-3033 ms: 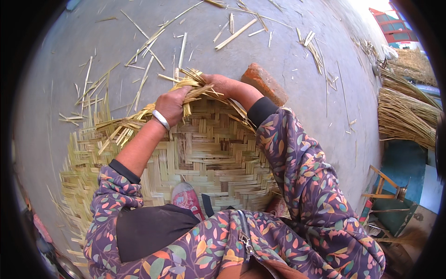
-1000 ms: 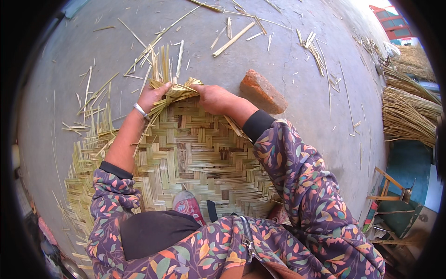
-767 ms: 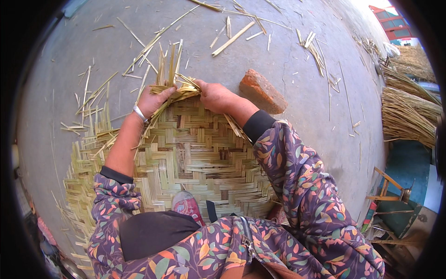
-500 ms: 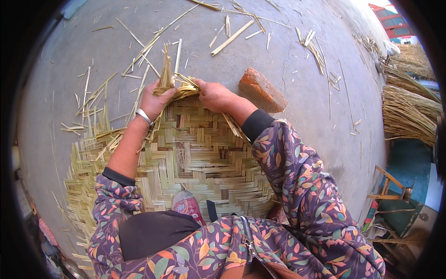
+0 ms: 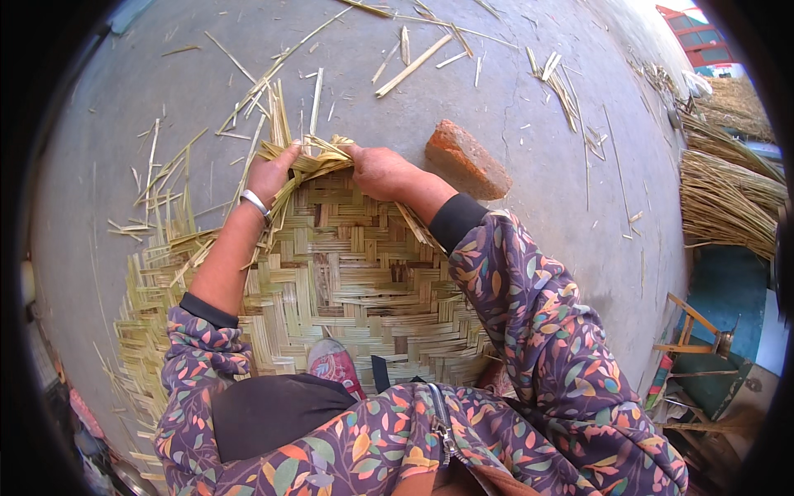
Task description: The person weaves a mat using dried palm leaves, interlacing strips by hand and occasionally tapping them with a brick to compact the weave. The person sits on the floor and works on a partially completed mat, adding new strips and adjusting the edges.
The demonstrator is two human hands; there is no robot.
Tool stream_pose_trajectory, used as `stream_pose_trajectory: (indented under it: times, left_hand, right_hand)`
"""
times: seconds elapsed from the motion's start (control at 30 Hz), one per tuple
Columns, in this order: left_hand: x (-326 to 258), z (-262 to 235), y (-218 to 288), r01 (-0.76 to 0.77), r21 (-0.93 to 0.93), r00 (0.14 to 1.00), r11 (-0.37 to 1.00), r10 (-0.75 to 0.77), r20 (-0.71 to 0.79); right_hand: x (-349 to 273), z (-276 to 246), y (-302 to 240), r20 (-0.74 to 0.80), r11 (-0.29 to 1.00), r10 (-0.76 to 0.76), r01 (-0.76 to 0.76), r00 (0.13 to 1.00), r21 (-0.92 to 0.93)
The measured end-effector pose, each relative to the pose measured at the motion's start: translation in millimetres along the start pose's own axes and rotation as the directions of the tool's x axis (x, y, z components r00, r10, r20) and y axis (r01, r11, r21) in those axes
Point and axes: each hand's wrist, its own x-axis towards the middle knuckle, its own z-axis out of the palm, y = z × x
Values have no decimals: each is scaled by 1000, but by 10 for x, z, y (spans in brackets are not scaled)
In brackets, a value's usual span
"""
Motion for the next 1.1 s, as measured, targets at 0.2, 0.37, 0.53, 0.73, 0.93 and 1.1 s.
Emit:
stream_pose_trajectory:
  times: [0.2,0.37,0.53,0.73,0.93,1.1]
  left_hand:
    - [-21,3,56,-15,-13,1000,1000,15,19]
    - [13,3,89,-63,165,998,984,64,1]
    - [104,-46,148,66,129,997,989,-70,30]
    - [159,-107,257,105,170,980,980,-131,150]
    - [127,-48,405,82,266,973,960,-136,188]
    - [-19,128,446,-62,393,957,917,-57,284]
  right_hand:
    - [-29,-11,-25,-5,999,-30,30,1000,-19]
    - [-37,-26,-47,25,1000,-5,5,1000,-10]
    - [-30,18,-44,11,997,-33,34,999,-73]
    - [-26,29,-37,10,987,-87,87,996,-138]
    - [-52,76,-144,68,942,-84,101,994,-320]
    - [-32,-44,-91,147,937,-118,159,982,-312]
